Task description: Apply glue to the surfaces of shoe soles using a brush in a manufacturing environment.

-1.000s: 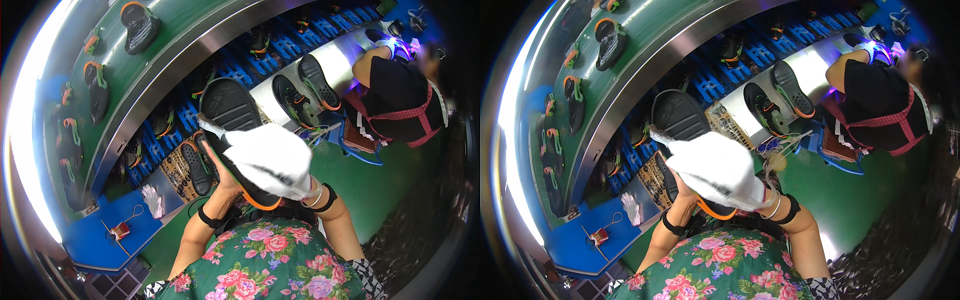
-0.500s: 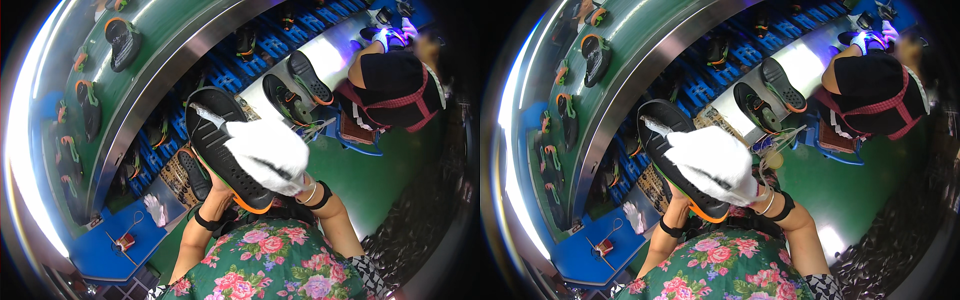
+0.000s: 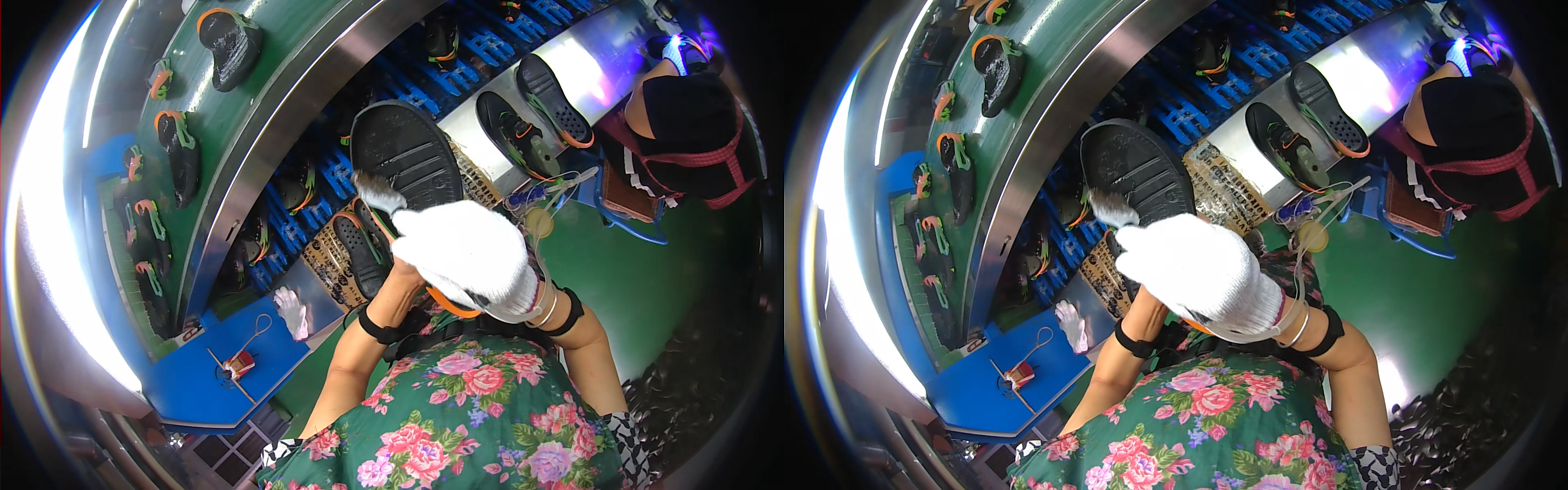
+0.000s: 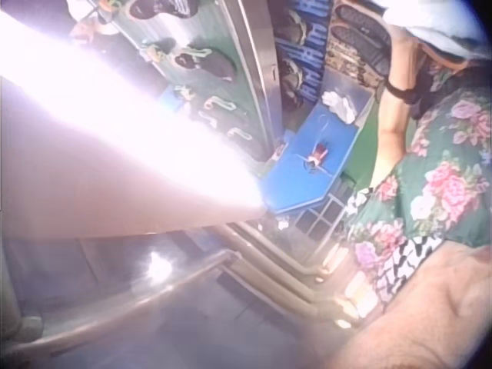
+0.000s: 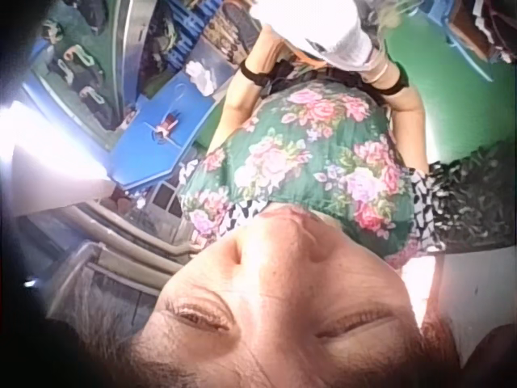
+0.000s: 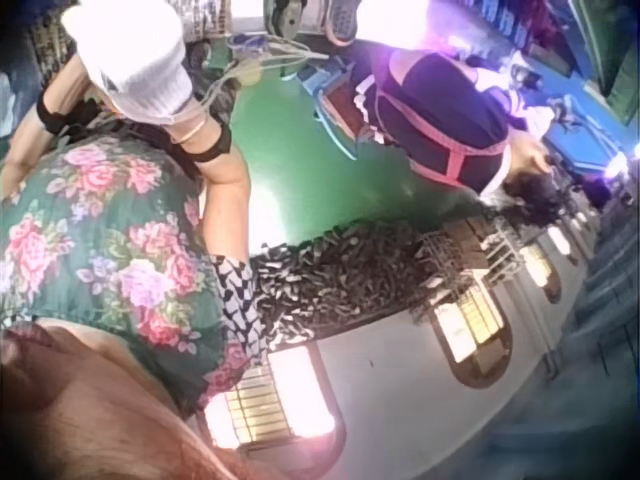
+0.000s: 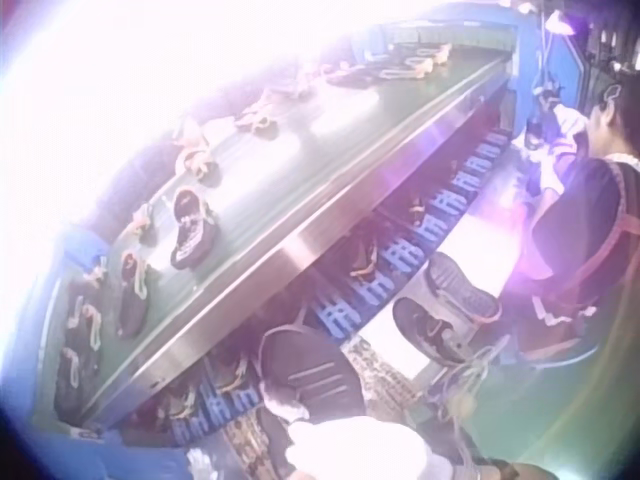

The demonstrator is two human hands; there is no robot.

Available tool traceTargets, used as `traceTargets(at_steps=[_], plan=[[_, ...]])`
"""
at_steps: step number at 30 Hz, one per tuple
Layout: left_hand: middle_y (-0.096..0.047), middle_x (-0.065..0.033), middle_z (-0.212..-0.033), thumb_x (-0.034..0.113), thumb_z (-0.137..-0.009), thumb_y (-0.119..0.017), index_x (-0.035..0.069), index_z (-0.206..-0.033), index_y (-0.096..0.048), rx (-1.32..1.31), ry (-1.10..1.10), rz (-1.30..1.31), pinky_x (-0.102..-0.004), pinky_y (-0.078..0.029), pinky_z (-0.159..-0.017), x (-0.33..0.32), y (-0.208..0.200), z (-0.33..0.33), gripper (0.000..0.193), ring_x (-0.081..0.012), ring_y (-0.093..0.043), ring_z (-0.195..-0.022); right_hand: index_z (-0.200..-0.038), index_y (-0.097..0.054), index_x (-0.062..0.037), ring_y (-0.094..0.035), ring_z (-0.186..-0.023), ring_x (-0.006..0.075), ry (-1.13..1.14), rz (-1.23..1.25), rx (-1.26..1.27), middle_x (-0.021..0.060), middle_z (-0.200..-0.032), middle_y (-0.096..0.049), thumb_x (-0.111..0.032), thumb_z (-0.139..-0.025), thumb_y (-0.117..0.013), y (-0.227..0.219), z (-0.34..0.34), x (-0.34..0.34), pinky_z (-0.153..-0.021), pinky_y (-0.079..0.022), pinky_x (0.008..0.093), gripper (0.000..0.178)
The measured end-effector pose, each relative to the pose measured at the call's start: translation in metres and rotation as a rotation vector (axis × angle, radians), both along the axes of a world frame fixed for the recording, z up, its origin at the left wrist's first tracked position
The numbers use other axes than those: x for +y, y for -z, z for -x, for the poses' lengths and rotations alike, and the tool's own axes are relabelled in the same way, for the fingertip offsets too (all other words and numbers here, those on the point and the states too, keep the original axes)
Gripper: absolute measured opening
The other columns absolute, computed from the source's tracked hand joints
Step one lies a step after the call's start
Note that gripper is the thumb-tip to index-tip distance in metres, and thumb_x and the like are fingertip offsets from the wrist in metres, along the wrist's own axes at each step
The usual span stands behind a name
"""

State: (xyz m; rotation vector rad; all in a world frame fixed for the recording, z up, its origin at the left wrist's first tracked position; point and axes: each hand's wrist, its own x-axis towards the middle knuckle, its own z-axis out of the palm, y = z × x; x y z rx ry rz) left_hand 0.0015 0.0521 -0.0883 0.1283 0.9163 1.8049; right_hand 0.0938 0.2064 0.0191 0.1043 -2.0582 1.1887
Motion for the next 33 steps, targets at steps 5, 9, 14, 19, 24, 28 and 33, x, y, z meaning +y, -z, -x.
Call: traceTargets(at_steps=[5,9,14,19,24,28,33], plan=[[-0.054,-0.0086,-0.145,0.088,-0.089,-0.034,0.011,-0.15,-0.045,-0.059,0.136,-0.2,-0.0441,-0.041,-0.113,0.0,0.013,0.011,0.099,-0.0272,-0.053,-0.129,-0.118,-0.074,-0.0038,-0.07,-0.105,0.0282,-0.067,0.16,0.007,0.014,-0.118,-0.073,-0.001,-0.081,-0.073,0.0,-0.007,0.009,-0.087,-0.057,0.0388,0.037],[-0.055,-0.0095,-0.144,0.088,-0.088,-0.034,0.011,-0.149,-0.046,-0.007,0.232,-0.282,-0.0442,-0.043,-0.112,0.004,0.013,0.021,0.1,-0.0278,-0.055,-0.127,-0.117,-0.074,-0.0034,-0.071,-0.104,0.0302,-0.061,0.144,-0.023,0.0145,-0.118,-0.073,-0.001,-0.082,-0.07,0.004,-0.002,-0.005,-0.09,-0.057,0.0394,0.035],[-0.059,-0.0139,-0.138,0.09,-0.087,-0.033,0.006,-0.145,-0.049,-0.507,-0.096,-0.315,-0.0453,-0.047,-0.108,-0.004,0.007,0.011,0.103,-0.0309,-0.059,-0.122,-0.11,-0.078,-0.0076,-0.072,-0.099,0.0273,-0.051,0.217,-0.03,0.0118,-0.111,-0.076,-0.003,-0.082,-0.074,0.008,-0.01,0.006,-0.083,-0.058,0.0371,0.029],[-0.064,-0.0216,-0.123,0.098,-0.077,-0.032,0.001,-0.14,-0.05,-0.29,0.075,-0.244,-0.0467,-0.055,-0.096,0.008,0.004,0.016,0.117,-0.0332,-0.066,-0.112,-0.116,-0.075,-0.0057,-0.072,-0.098,0.0274,-0.071,0.074,-0.008,0.0119,-0.114,-0.075,-0.005,-0.085,-0.074,0.02,-0.011,-0.006,-0.084,-0.058,0.0379,0.031],[-0.065,-0.0125,-0.094,0.076,-0.082,-0.059,-0.003,-0.107,-0.059,-0.088,0.02,-0.131,-0.0335,-0.058,-0.075,0.025,-0.03,0.019,0.083,-0.0206,-0.067,-0.088,-0.111,-0.077,-0.0043,-0.072,-0.096,0.0279,-0.125,0.224,-0.045,0.0121,-0.106,-0.076,-0.002,-0.081,-0.077,0.011,-0.018,0.015,-0.081,-0.057,0.0373,0.03],[-0.065,-0.016,-0.104,0.079,-0.084,-0.053,-0.003,-0.114,-0.057,-0.197,0.081,-0.183,-0.0372,-0.059,-0.079,0.025,-0.036,0.019,0.087,-0.0244,-0.067,-0.094,-0.112,-0.077,-0.0051,-0.072,-0.098,0.0278,-0.139,0.226,-0.092,0.0129,-0.107,-0.076,-0.004,-0.082,-0.078,0.023,-0.02,-0.004,-0.081,-0.058,0.0372,0.03],[-0.065,-0.017,-0.106,0.076,-0.084,-0.063,-0.002,-0.12,-0.053,-0.129,0.072,-0.244,-0.0429,-0.056,-0.09,0.025,-0.025,0.024,0.086,-0.029,-0.064,-0.099,-0.105,-0.078,-0.0068,-0.073,-0.091,0.0245,-0.125,0.302,-0.121,0.0085,-0.106,-0.077,-0.004,-0.08,-0.08,0.016,-0.026,0.007,-0.081,-0.059,0.0366,0.025]])
